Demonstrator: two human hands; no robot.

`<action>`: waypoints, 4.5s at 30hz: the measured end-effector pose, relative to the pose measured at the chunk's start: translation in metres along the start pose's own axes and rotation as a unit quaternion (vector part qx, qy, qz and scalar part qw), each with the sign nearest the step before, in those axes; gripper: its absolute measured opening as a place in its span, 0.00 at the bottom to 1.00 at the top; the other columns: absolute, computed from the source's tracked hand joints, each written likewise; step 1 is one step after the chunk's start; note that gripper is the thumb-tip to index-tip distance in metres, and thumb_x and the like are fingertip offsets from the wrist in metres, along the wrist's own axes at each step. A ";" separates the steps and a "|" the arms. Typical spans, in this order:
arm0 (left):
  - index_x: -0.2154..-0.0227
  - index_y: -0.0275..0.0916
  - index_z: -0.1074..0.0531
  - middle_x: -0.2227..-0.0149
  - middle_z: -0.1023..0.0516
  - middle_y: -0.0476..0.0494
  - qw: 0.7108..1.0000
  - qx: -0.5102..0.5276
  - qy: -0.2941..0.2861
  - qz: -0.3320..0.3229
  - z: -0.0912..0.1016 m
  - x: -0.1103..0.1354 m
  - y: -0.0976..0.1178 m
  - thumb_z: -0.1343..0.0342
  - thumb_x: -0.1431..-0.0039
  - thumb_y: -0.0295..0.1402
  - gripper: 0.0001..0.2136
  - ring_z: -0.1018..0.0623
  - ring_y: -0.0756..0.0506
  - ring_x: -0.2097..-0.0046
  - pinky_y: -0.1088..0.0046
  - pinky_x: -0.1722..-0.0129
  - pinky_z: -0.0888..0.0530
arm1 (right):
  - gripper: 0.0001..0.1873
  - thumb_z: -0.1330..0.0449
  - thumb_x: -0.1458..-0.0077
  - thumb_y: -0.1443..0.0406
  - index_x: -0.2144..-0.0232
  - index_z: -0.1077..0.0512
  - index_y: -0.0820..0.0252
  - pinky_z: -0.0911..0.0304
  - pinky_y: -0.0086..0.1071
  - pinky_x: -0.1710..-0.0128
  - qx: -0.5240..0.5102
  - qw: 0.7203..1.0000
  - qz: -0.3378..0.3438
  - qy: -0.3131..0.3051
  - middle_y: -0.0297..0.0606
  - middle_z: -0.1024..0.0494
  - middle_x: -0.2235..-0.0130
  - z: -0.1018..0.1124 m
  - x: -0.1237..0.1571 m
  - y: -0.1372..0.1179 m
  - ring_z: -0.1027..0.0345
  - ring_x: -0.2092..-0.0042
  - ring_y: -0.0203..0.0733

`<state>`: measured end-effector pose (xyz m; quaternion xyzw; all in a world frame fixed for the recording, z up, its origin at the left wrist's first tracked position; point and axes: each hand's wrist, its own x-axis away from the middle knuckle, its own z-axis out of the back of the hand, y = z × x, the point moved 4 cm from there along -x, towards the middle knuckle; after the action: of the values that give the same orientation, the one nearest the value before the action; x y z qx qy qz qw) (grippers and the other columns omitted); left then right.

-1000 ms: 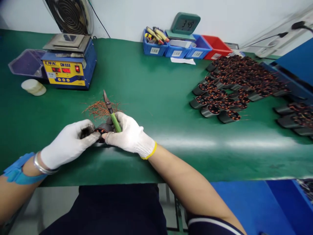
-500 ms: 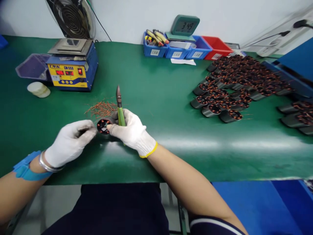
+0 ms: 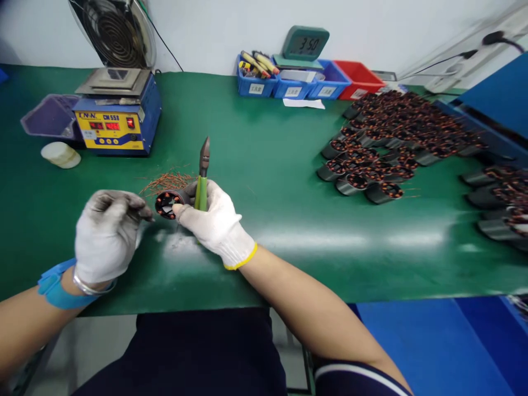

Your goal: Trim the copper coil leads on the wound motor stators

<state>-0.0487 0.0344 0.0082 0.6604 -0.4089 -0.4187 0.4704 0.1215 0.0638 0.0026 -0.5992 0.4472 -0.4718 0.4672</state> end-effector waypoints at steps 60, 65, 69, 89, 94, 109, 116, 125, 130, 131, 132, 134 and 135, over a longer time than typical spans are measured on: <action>0.69 0.37 0.24 0.65 0.20 0.46 0.993 -0.030 0.037 0.111 0.017 -0.023 -0.003 0.39 0.47 0.36 0.08 0.23 0.50 0.67 0.70 0.64 0.24 | 0.23 0.44 0.47 0.72 0.47 0.34 0.63 0.32 0.40 0.52 0.458 0.766 0.344 -0.292 0.49 0.27 0.46 -0.012 0.057 0.011 0.31 0.48 0.47; 0.46 0.36 0.34 0.53 0.20 0.36 0.940 -0.052 -0.167 0.293 0.000 -0.005 -0.012 0.37 0.56 0.27 0.31 0.20 0.40 0.53 0.64 0.56 0.23 | 0.25 0.47 0.47 0.74 0.46 0.38 0.60 0.35 0.37 0.47 0.413 0.810 0.345 -0.232 0.48 0.28 0.47 0.004 0.057 -0.005 0.34 0.44 0.43; 0.42 0.33 0.38 0.56 0.19 0.34 0.936 -0.068 -0.182 0.295 -0.006 0.009 -0.012 0.41 0.54 0.28 0.32 0.21 0.37 0.51 0.59 0.52 0.24 | 0.20 0.48 0.46 0.71 0.50 0.35 0.60 0.35 0.39 0.51 0.509 0.799 0.297 -0.116 0.46 0.25 0.52 0.033 0.047 -0.013 0.31 0.51 0.44; 0.44 0.28 0.38 0.55 0.19 0.34 0.957 -0.075 -0.159 0.231 -0.008 0.013 -0.016 0.46 0.49 0.31 0.28 0.22 0.39 0.49 0.59 0.46 0.27 | 0.22 0.53 0.39 0.66 0.42 0.40 0.56 0.55 0.29 0.81 0.882 0.459 0.074 -0.079 0.47 0.29 0.58 0.005 0.032 -0.035 0.31 0.71 0.43; 0.44 0.29 0.37 0.54 0.19 0.34 0.958 -0.077 -0.153 0.232 -0.008 0.013 -0.018 0.46 0.50 0.30 0.27 0.22 0.39 0.48 0.60 0.46 0.27 | 0.19 0.54 0.39 0.67 0.47 0.37 0.57 0.57 0.29 0.80 0.881 0.457 0.086 -0.088 0.46 0.29 0.62 -0.002 0.029 -0.039 0.32 0.71 0.43; 0.43 0.29 0.38 0.57 0.18 0.36 0.955 -0.072 -0.161 0.239 -0.009 0.012 -0.016 0.46 0.50 0.30 0.28 0.21 0.39 0.51 0.58 0.47 0.27 | 0.13 0.58 0.42 0.72 0.65 0.34 0.61 0.47 0.30 0.77 0.879 0.443 0.148 -0.094 0.42 0.33 0.71 0.004 0.017 -0.041 0.31 0.73 0.47; 0.42 0.27 0.40 0.56 0.19 0.35 0.954 -0.067 -0.172 0.238 -0.009 0.013 -0.018 0.47 0.49 0.30 0.29 0.21 0.39 0.50 0.55 0.44 0.29 | 0.13 0.59 0.39 0.67 0.66 0.35 0.62 0.41 0.33 0.79 0.885 0.438 0.121 -0.095 0.40 0.34 0.72 0.009 0.013 -0.037 0.31 0.74 0.49; 0.42 0.25 0.40 0.49 0.23 0.32 0.956 -0.062 -0.172 0.230 -0.010 0.012 -0.016 0.48 0.48 0.28 0.29 0.24 0.39 0.46 0.56 0.42 0.30 | 0.17 0.61 0.42 0.74 0.62 0.34 0.60 0.41 0.33 0.76 0.884 0.441 0.133 -0.079 0.42 0.33 0.68 -0.006 0.006 -0.044 0.32 0.72 0.46; 0.42 0.27 0.38 0.43 0.27 0.30 0.957 -0.055 -0.171 0.227 -0.010 0.012 -0.018 0.48 0.49 0.27 0.28 0.29 0.37 0.41 0.55 0.38 0.35 | 0.18 0.61 0.41 0.75 0.61 0.32 0.61 0.42 0.32 0.75 0.883 0.438 0.149 -0.081 0.43 0.32 0.69 -0.017 0.005 -0.047 0.33 0.73 0.43; 0.43 0.27 0.38 0.43 0.28 0.30 0.958 -0.053 -0.172 0.224 -0.011 0.012 -0.018 0.48 0.49 0.27 0.28 0.29 0.37 0.41 0.54 0.38 0.35 | 0.19 0.61 0.41 0.75 0.61 0.32 0.60 0.43 0.32 0.75 0.882 0.438 0.150 -0.083 0.43 0.32 0.69 -0.019 0.005 -0.049 0.33 0.73 0.44; 0.43 0.27 0.37 0.43 0.28 0.30 0.959 -0.051 -0.173 0.219 -0.011 0.012 -0.018 0.48 0.50 0.27 0.28 0.29 0.36 0.41 0.54 0.38 0.35 | 0.19 0.61 0.42 0.75 0.62 0.32 0.60 0.43 0.32 0.75 0.882 0.439 0.151 -0.086 0.43 0.32 0.69 -0.020 0.005 -0.050 0.33 0.73 0.44; 0.44 0.28 0.36 0.42 0.28 0.31 0.961 -0.049 -0.173 0.212 -0.011 0.012 -0.018 0.48 0.50 0.27 0.27 0.29 0.36 0.41 0.54 0.37 0.36 | 0.19 0.62 0.42 0.75 0.62 0.32 0.60 0.43 0.33 0.76 0.881 0.438 0.152 -0.090 0.43 0.31 0.70 -0.021 0.006 -0.053 0.32 0.73 0.46; 0.45 0.28 0.35 0.42 0.29 0.31 0.961 -0.049 -0.173 0.210 -0.011 0.012 -0.018 0.48 0.50 0.27 0.26 0.29 0.36 0.41 0.54 0.37 0.36 | 0.19 0.62 0.41 0.74 0.63 0.32 0.61 0.43 0.33 0.76 0.881 0.439 0.150 -0.091 0.44 0.31 0.70 -0.022 0.006 -0.055 0.32 0.72 0.48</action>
<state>-0.0326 0.0305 -0.0084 0.4534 -0.5923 -0.4380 0.5017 0.1061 0.0640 0.0597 0.1728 -0.1724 -0.4763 0.8447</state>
